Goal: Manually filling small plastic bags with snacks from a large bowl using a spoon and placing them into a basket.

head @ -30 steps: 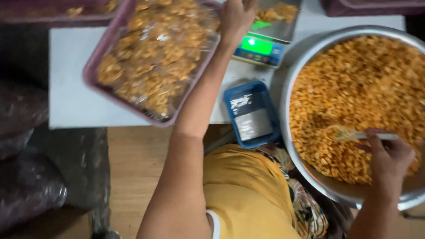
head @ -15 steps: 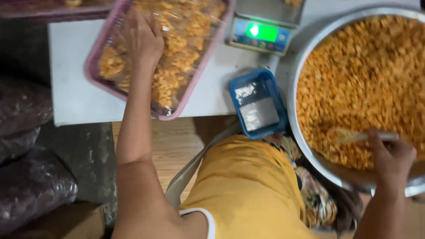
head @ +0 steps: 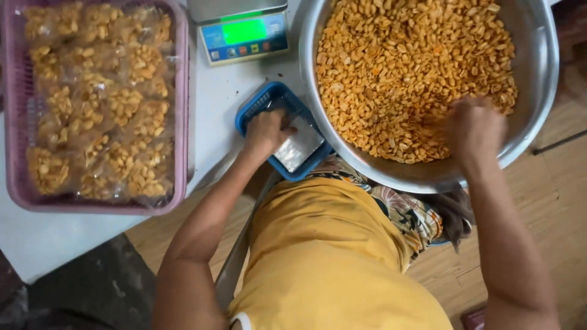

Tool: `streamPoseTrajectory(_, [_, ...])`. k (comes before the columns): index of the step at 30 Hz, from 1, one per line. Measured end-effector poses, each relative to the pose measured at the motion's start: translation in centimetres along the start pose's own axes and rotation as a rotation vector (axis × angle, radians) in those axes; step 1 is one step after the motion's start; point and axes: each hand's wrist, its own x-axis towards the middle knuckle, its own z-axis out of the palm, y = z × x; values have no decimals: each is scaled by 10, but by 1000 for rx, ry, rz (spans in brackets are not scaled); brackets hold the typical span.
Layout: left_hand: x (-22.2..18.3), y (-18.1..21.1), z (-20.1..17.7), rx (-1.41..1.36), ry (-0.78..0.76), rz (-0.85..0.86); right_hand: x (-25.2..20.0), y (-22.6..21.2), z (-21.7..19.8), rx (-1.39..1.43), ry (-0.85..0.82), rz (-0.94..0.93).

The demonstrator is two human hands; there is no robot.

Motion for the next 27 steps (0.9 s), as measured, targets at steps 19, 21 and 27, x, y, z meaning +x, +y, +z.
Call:
streamPoseTrajectory(19, [-14, 39, -19, -1446, -56, 75, -3, -58, -42, 1808, -270, 66])
streamPoseTrajectory(21, [-11, 56, -20, -1359, -74, 164, -7, -52, -72, 1780, -62, 11])
streamPoseTrajectory(27, [-15, 97, -42, -1106, -242, 381, -28, -55, -130, 1282, 352, -485])
